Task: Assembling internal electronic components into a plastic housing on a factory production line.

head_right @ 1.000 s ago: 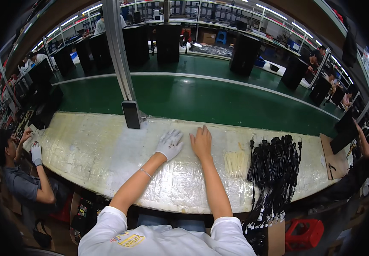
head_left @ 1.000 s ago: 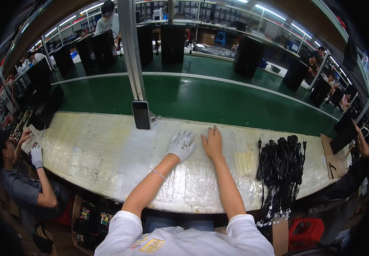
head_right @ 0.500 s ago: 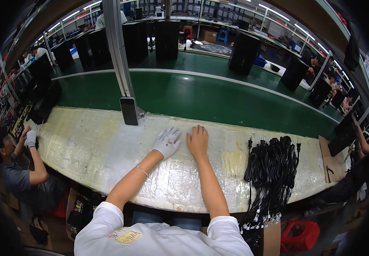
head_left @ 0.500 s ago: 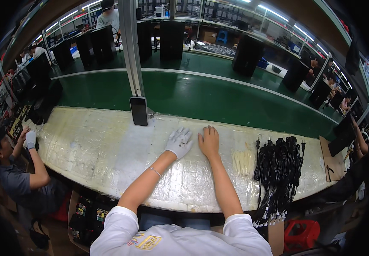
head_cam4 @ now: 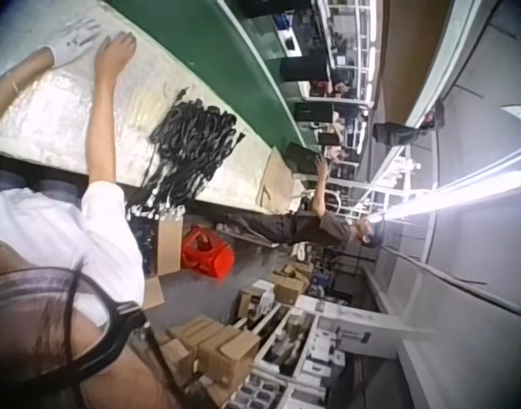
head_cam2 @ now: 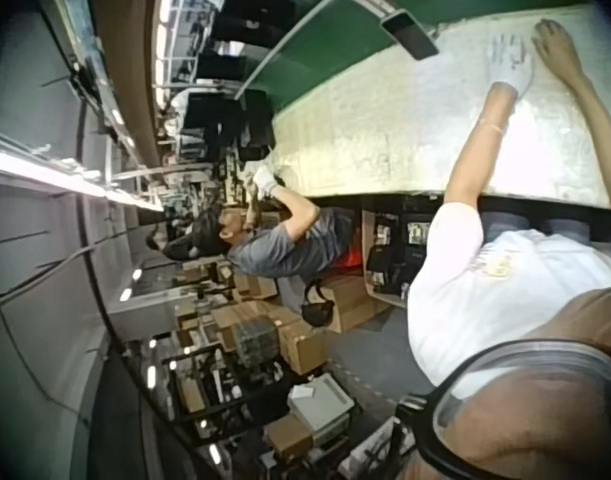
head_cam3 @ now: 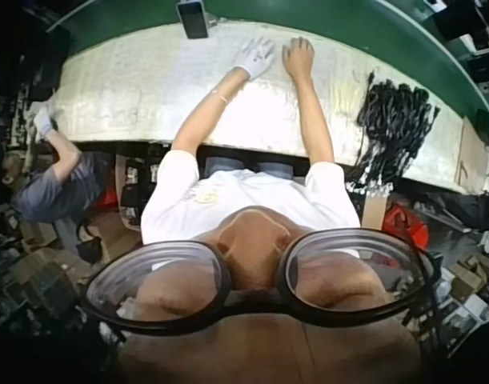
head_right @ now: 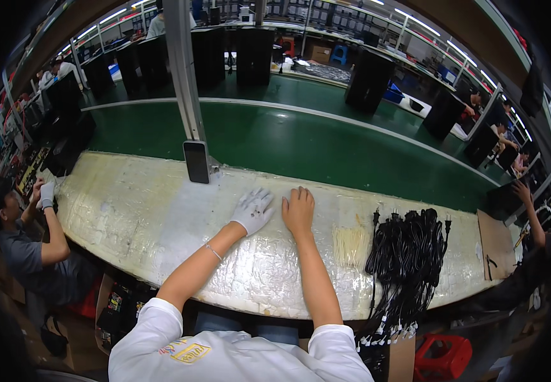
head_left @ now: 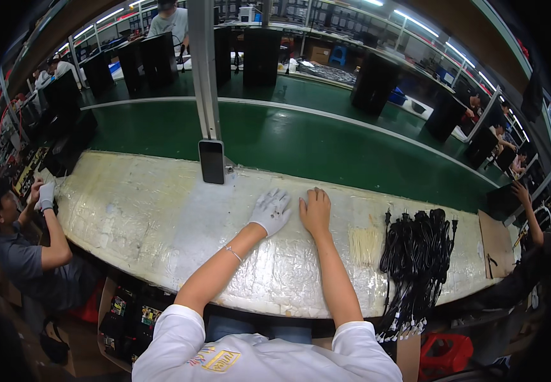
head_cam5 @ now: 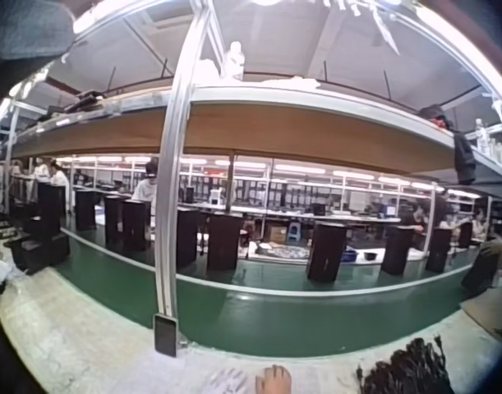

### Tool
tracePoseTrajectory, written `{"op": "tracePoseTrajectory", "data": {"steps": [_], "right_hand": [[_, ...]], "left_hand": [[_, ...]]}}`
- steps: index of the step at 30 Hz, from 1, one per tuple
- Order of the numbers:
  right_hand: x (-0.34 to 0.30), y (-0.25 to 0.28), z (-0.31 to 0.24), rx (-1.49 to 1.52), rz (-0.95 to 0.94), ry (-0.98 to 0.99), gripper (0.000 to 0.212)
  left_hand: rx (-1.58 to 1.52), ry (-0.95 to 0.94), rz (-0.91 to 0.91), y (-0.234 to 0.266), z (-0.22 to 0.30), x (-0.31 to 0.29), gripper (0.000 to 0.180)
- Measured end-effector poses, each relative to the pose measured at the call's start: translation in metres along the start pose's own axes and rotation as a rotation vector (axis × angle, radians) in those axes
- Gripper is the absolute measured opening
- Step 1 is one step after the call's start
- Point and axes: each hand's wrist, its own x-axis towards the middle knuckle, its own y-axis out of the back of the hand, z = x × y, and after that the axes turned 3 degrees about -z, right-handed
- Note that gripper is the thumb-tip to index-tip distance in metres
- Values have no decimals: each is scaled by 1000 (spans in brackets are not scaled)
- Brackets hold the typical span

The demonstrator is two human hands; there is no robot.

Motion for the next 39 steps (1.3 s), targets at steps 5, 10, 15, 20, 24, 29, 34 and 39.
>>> {"op": "tracePoseTrajectory", "data": {"steps": [5, 10, 15, 20, 24, 29, 34, 39], "right_hand": [[-4, 0, 10, -25, 0, 8, 35], [-3, 4, 15, 6, -14, 77, 33], [0, -3, 11, 7, -5, 73, 31], [0, -1, 10, -10, -12, 63, 30], [1, 1, 9, -35, 12, 73, 28], [0, 1, 9, -14, -28, 40, 31], [0, 1, 8, 3, -51, 27, 32], [-1, 2, 9, 6, -54, 32, 33]], "left_hand": [[-53, 20, -112, 3, 9, 2, 57], [-115, 2, -86, 4, 13, 2, 53], [-133, 15, -44, 2, 4, -1, 53], [-127, 7, -56, 0, 5, -1, 54], [-134, -1, -32, -5, 3, 1, 54], [-137, -9, -35, -3, 5, 0, 54], [-92, 7, -8, -5, 5, 0, 52], [-72, -11, 8, -8, 3, 0, 52]]}}
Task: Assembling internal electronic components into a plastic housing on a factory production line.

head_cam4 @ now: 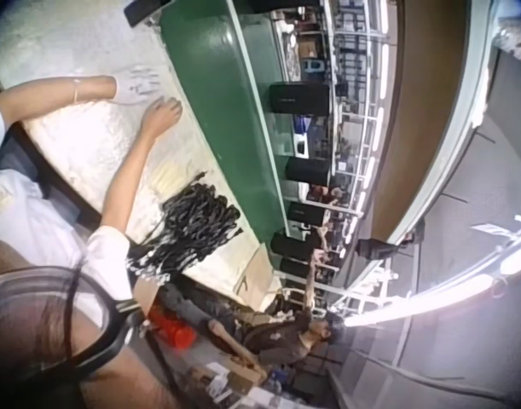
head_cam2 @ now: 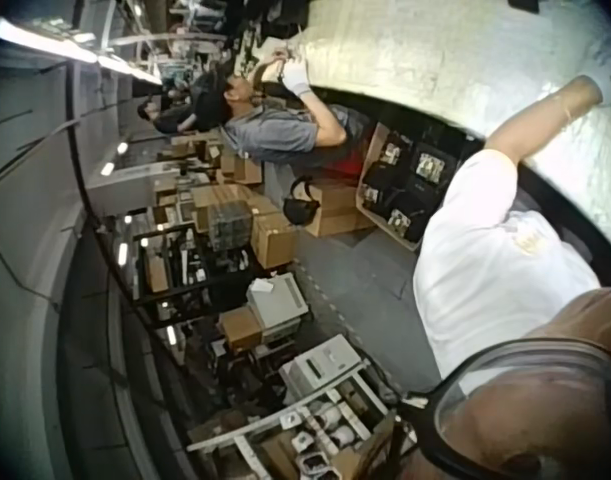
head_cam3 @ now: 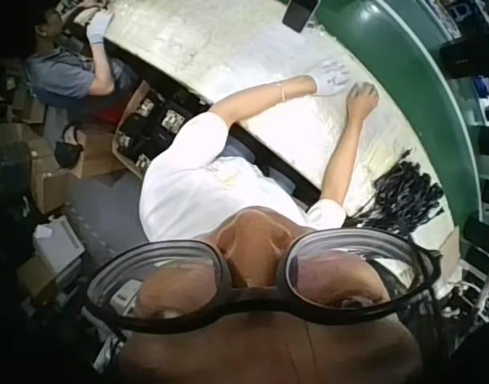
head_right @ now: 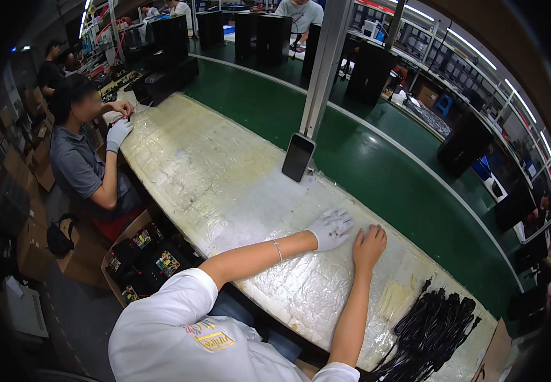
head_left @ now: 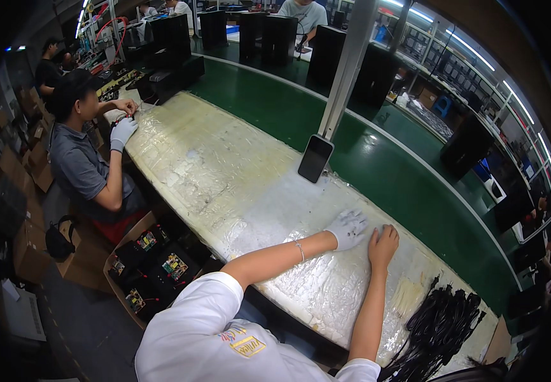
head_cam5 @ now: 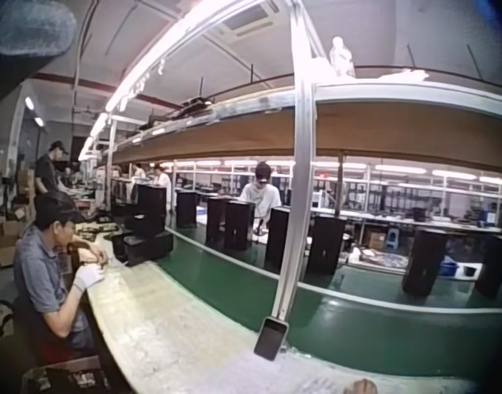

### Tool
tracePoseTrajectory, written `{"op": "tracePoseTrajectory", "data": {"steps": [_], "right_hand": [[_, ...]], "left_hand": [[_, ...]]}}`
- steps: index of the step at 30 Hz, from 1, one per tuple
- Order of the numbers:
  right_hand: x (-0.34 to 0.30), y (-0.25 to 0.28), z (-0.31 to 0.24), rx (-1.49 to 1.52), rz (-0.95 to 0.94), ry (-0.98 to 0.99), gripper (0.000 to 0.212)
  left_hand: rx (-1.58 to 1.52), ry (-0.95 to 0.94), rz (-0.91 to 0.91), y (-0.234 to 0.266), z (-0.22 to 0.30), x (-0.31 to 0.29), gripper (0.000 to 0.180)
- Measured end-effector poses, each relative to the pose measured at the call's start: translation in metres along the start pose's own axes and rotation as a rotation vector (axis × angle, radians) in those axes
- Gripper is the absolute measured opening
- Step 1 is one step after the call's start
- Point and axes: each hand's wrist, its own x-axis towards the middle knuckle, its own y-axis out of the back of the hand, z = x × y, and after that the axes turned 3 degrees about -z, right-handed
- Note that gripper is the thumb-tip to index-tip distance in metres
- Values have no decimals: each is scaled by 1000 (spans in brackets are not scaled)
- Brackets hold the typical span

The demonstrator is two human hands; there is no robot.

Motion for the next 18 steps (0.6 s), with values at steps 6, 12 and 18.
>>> {"op": "tracePoseTrajectory", "data": {"steps": [6, 12, 18], "right_hand": [[1, 0, -2, -41, 54, 31, 29], [0, 2, 1, -45, 41, 4, 30], [1, 1, -1, -35, 38, 11, 30]], "left_hand": [[-2, -2, 4, 0, -1, -1, 52], [-6, -9, -27, 7, 4, 0, 52], [-24, 3, -5, 3, 2, 0, 52]]}}
